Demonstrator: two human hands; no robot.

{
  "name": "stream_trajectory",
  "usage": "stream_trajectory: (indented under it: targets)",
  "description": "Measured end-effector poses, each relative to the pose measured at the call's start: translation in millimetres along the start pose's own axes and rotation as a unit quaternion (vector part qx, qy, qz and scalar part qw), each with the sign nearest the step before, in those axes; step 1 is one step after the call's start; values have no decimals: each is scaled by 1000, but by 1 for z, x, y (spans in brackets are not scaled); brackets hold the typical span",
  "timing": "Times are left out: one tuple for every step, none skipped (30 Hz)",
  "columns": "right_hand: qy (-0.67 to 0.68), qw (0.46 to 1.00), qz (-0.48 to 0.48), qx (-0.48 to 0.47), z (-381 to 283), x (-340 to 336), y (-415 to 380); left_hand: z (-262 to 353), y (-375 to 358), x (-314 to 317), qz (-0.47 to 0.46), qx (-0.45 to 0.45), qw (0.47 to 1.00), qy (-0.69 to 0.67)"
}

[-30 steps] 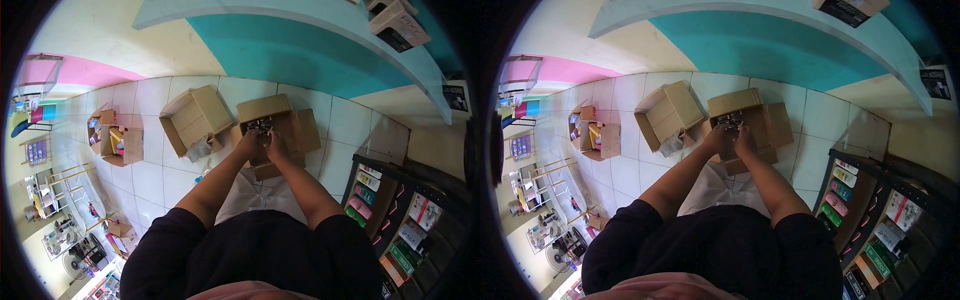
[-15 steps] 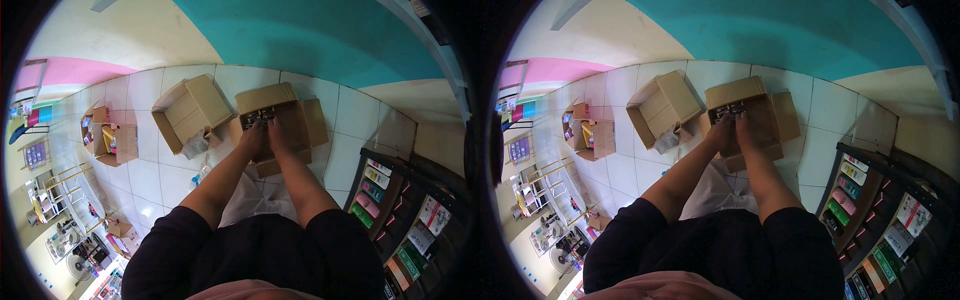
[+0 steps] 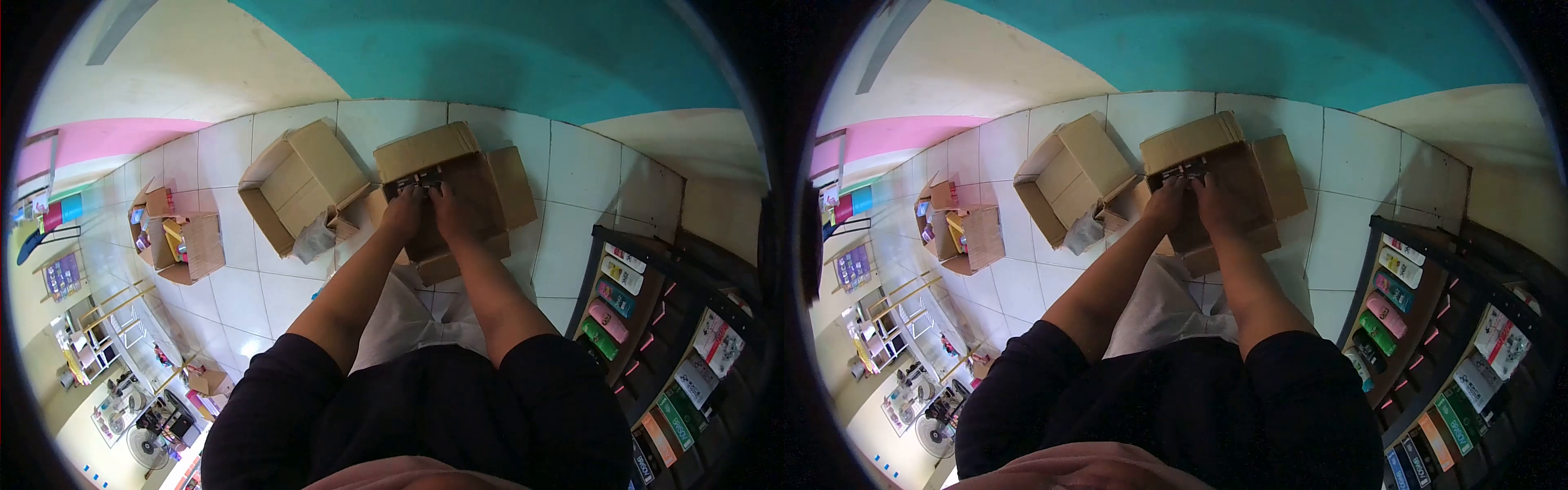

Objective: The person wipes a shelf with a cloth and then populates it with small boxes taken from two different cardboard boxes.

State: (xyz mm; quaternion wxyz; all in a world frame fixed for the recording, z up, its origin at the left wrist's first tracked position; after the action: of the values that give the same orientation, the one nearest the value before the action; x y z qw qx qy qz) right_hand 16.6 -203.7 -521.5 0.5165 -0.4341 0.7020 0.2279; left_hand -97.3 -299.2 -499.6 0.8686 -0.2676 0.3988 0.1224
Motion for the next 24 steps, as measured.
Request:
stream_trajectory:
  targets:
    - [37, 999, 15, 6, -1, 1, -1, 3, 0, -1, -12, -14, 1000, 12]
    - [74, 997, 29, 13, -2, 1, -3, 7, 0, -1, -15, -13, 1000, 11]
    - [73, 997, 30, 15, -2, 3, -4, 9, 1, -1, -20, -23, 999, 36]
    - [83, 996, -10, 27, -1, 6, -4, 12, 2, -2, -25, -32, 997, 62]
    - [94, 994, -50, 39, 0, 7, -5, 14, 1, -4, -26, -31, 997, 62]
    - [94, 994, -48, 40, 0, 5, -6, 13, 1, -3, -20, -19, 997, 68]
    - [124, 990, -46, 56, 0, 1, -10, 13, 1, -4, -14, -6, 997, 75]
    - [154, 984, -44, 73, 0, -4, -14, 15, 0, -4, -14, -2, 997, 77]
    - [154, 984, -37, 75, 2, -6, -19, 21, -3, -8, -13, -8, 997, 74]
    - [177, 983, -20, 52, 5, -10, -24, 23, -4, -8, -12, -9, 997, 74]
    - [198, 980, 3, 28, 10, -17, -26, 24, -4, -13, -7, 7, 997, 81]
    - [216, 976, -6, 29, 12, -34, -28, 13, -4, -6, 22, 97, 994, 53]
    - [233, 972, -13, 30, 13, -56, -33, 13, -5, -8, 49, 189, 981, 23]
    - [243, 970, -2, 6, 14, -87, -40, 24, -9, -21, 50, 215, 974, -48]
    - [250, 968, 11, -20, 14, -130, -47, 39, -14, -36, 48, 243, 962, -118]
    - [275, 961, -1, -39, 16, -173, -59, 73, -32, -59, 34, 218, 968, -120]
    - [295, 953, 3, -66, 18, -237, -62, 129, -45, -108, 28, 207, 972, -112]
    - [290, 954, 24, -71, 17, -278, -68, 155, -54, -132, 29, 234, 968, -86]
    - [312, 948, 0, -60, 15, -317, -73, 180, -60, -157, 30, 260, 963, -60]
    - [332, 942, -27, -50, 12, -353, -78, 209, -66, -187, 39, 272, 960, -51]
    - [325, 944, -14, -58, 7, -391, -83, 241, -74, -217, 43, 283, 954, -88]
    - [351, 935, 8, -58, 2, -428, -88, 273, -83, -245, 47, 293, 946, -127]
    - [376, 924, 28, -58, -1, -461, -94, 303, -92, -274, 59, 303, 943, -125]
    - [366, 928, 35, -67, -3, -492, -98, 331, -100, -304, 82, 362, 924, -93]
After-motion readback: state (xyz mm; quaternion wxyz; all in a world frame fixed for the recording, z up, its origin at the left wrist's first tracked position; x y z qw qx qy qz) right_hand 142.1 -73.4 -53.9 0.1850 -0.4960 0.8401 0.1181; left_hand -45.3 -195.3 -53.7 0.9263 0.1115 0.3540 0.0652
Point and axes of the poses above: each hand's wrist, its own y-axis towards the middle knuckle, its own x-axis out of the palm, z = x × y, the point moved 1 cm from there along y, towards the middle knuckle, and after that the axes turned 1 degree about -z, right-handed, at the moved point
